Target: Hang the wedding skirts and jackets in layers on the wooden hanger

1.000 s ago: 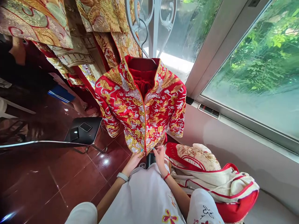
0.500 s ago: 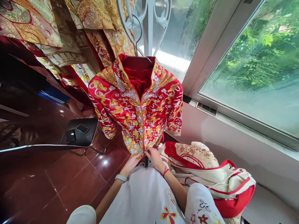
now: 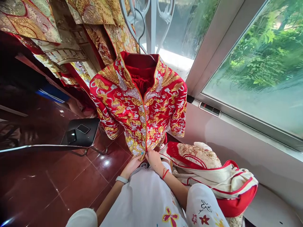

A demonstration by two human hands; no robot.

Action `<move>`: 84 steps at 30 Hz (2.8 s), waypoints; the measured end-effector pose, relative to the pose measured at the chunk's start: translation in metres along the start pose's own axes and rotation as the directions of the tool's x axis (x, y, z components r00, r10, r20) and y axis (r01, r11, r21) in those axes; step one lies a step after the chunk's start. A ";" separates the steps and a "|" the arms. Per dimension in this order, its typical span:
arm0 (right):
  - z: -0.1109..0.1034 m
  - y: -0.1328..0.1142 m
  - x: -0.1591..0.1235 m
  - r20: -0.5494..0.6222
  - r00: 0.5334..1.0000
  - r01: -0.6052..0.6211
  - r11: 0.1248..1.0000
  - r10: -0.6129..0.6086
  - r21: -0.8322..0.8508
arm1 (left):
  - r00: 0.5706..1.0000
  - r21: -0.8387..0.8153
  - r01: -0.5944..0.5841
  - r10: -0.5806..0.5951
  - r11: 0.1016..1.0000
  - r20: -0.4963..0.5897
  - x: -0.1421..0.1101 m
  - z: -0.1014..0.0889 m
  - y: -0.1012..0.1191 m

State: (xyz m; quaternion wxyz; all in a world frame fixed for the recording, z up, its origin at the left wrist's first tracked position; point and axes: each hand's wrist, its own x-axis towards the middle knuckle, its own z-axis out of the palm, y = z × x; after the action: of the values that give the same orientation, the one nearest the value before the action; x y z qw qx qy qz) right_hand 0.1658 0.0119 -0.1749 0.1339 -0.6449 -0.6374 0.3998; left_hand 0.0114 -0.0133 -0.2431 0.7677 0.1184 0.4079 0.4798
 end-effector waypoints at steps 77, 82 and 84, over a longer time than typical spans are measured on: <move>-0.146 -0.142 0.061 0.042 0.981 0.064 0.516 -0.191 0.854 | 0.628 0.906 -0.160 0.668 -0.392 0.399 0.039 0.123 0.096; -0.184 -0.187 0.073 -0.071 0.971 0.177 0.490 -0.227 0.854 | 0.617 0.915 -0.147 0.688 -0.376 0.382 0.042 0.123 0.098; -0.197 -0.206 0.077 -0.124 0.967 0.219 0.473 -0.224 0.854 | 0.606 0.918 -0.152 0.699 -0.366 0.379 0.042 0.122 0.100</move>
State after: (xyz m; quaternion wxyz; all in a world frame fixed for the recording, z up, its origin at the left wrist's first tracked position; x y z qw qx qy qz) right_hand 0.1435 0.1813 0.0655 0.4853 -0.4035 -0.4320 0.6443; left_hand 0.0468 0.0981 -0.1295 0.0518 0.6904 0.6606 0.2902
